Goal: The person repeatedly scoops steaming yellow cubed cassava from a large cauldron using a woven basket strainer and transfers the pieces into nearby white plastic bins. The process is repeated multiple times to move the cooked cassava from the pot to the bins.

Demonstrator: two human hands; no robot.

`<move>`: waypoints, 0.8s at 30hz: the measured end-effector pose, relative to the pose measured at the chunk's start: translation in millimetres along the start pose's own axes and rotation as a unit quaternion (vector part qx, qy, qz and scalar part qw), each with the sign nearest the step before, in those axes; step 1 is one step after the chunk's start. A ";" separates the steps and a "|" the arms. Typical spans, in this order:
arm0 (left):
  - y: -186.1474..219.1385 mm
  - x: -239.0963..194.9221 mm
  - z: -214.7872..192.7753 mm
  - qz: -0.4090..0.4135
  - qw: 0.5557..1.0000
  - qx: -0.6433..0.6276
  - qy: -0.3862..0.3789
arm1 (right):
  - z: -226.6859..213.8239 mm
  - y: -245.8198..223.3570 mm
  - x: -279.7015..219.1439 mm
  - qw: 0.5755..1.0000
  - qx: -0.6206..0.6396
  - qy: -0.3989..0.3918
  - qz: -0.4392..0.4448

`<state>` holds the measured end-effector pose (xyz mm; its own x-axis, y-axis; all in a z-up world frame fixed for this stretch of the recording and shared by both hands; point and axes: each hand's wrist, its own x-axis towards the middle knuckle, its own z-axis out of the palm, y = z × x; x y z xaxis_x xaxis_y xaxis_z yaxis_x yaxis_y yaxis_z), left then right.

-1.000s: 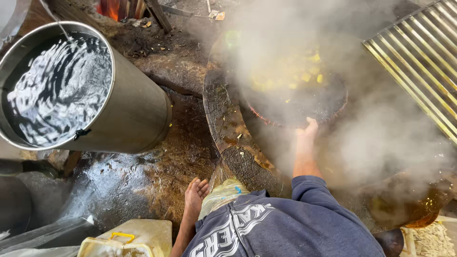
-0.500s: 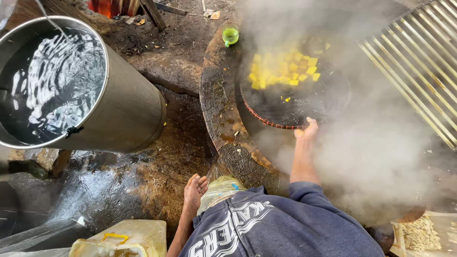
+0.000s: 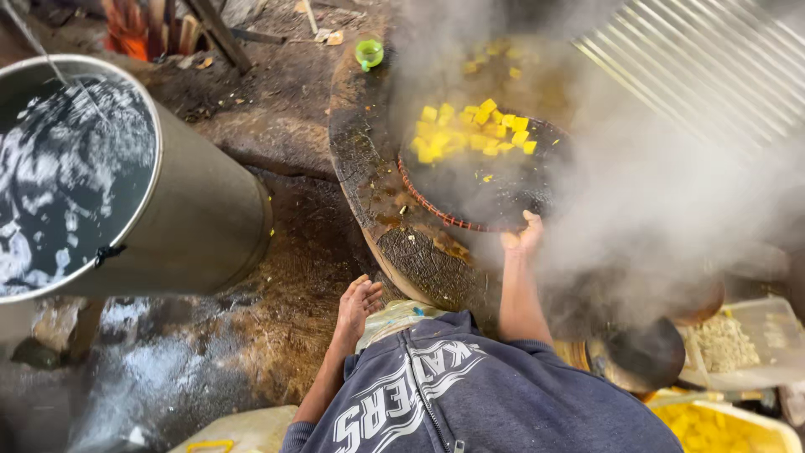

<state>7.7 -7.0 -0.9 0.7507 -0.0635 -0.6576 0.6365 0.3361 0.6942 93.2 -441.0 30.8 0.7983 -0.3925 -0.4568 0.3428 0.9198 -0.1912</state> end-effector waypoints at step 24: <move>-34.5 -75.1 30.8 -0.164 0.950 0.085 -0.250 | -164.5 12.9 -469.2 0.976 -0.008 0.026 -0.214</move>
<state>-65.2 -42.8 33.6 0.4696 -0.5913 -0.6556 0.8385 0.0662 0.5409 -358.4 -244.3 99.8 0.5574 -0.7403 -0.3757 0.6315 0.6719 -0.3870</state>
